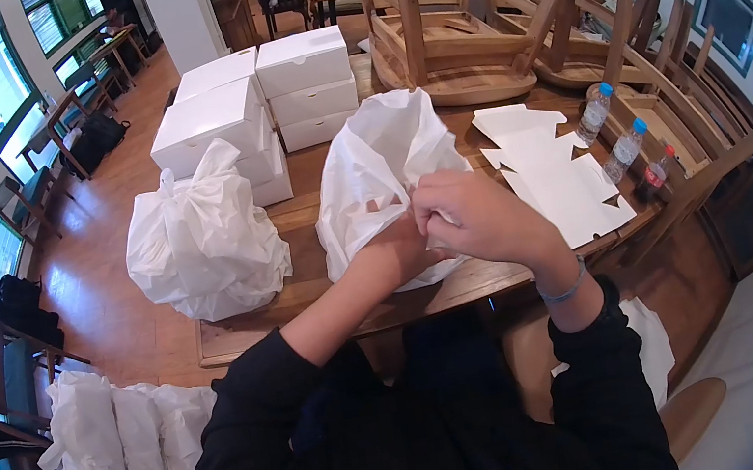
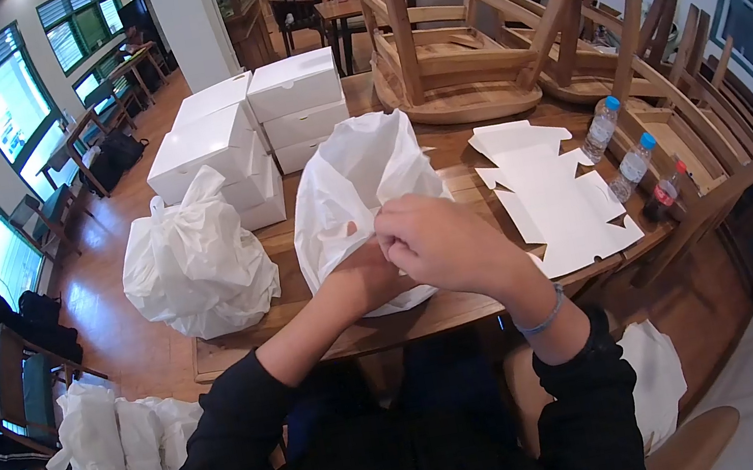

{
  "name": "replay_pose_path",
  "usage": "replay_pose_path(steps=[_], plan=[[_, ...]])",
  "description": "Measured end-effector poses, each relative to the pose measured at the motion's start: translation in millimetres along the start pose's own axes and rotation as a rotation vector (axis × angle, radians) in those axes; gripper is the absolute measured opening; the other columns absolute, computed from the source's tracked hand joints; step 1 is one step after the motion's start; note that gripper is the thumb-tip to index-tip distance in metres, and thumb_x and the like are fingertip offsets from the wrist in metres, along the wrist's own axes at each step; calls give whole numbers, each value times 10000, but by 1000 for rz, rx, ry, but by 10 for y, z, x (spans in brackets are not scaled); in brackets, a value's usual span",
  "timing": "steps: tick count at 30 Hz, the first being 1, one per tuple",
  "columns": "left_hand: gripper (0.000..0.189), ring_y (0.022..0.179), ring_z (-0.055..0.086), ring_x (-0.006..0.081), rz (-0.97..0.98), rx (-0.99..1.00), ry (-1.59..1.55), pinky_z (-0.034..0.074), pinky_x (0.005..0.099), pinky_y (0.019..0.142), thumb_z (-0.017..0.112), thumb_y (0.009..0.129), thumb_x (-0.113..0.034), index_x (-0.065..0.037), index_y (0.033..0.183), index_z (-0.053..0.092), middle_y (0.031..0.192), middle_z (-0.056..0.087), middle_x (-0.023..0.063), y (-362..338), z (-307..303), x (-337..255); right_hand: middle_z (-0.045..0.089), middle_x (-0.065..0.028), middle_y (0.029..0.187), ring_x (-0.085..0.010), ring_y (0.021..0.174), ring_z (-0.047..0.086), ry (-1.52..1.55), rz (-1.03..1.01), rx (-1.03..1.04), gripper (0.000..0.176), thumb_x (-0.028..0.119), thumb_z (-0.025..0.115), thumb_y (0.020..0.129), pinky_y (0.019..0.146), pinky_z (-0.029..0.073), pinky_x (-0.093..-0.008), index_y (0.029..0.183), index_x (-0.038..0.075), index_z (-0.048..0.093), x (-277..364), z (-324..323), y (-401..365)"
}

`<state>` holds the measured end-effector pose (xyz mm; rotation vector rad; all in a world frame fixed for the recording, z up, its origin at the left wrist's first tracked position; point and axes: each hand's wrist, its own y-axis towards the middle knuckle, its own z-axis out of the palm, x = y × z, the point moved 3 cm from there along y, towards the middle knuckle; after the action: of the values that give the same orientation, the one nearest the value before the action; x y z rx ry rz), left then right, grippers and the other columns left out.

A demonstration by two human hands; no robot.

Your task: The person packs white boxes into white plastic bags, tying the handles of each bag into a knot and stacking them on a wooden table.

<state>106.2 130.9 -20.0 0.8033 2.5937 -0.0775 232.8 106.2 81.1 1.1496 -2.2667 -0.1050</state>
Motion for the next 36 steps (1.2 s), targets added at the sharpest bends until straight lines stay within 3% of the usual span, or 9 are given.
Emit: replay_pose_path(steps=[3,7,10,13,16,20,22,25,36], plan=[[425,1108,639,332,-44,-202,195,493,412,975,657,932,-375,-9,1147,642,1125,675,206,-327,60,-43,621,-152,959,-347,968,612,-32,144,33,105,96,607,843,858,491,-428,908,13,603,-262,182,67],[368,1100,626,303,241,-181,178,494,416,952,661,926,-322,-54,1176,640,1154,670,127,-815,-386,-303,586,-218,1226,-409,1224,534,-112,150,194,408,229,728,799,1023,459,-451,1129,15,618,-473,337,97],[404,1144,592,282,330,-208,228,451,450,995,691,892,-321,-71,1202,625,1172,660,82,-1049,-650,-388,383,-263,1513,-515,1425,305,-349,-44,305,883,431,851,682,1148,354,-560,1388,24,511,-650,561,211],[376,1221,535,282,182,-325,378,309,567,1126,689,860,-238,-106,1201,602,1122,638,48,-1167,-706,-294,188,-265,1628,-523,1499,120,-296,52,409,1069,508,877,606,1179,221,-664,1471,42,454,-594,657,362],[205,1195,548,237,106,-337,790,208,651,1186,663,831,-166,-118,1029,639,1034,620,26,-1082,-605,-3,232,-312,1586,-484,1516,101,-349,57,524,1054,543,841,636,1173,189,-689,1443,-21,466,-608,683,542],[15,1124,570,173,237,-361,719,118,728,1196,636,803,-128,-140,812,637,951,581,-10,-973,-847,114,202,-265,1625,-519,1477,198,-345,100,570,1024,446,829,671,1123,214,-746,1559,235,363,-847,780,663],[49,1074,585,150,342,-501,653,132,731,1196,637,799,-131,-151,755,641,921,563,-25,-960,-1047,6,359,-252,1517,-507,1388,347,-279,107,569,955,380,804,706,1126,316,-645,1545,305,355,-884,751,732],[59,1009,599,149,407,-593,597,146,727,1201,665,771,-117,-173,790,665,890,549,-43,-907,-1112,-62,463,-206,1373,-467,1316,428,-218,95,595,866,286,735,781,1094,415,-522,1542,310,324,-939,749,773],[145,1152,561,196,431,-641,412,293,621,1167,737,777,-221,-164,908,712,1070,588,-4,-847,-935,-111,230,-220,1610,-451,1493,231,-497,-47,420,675,148,653,871,1127,340,-644,1502,192,417,-782,914,396]])
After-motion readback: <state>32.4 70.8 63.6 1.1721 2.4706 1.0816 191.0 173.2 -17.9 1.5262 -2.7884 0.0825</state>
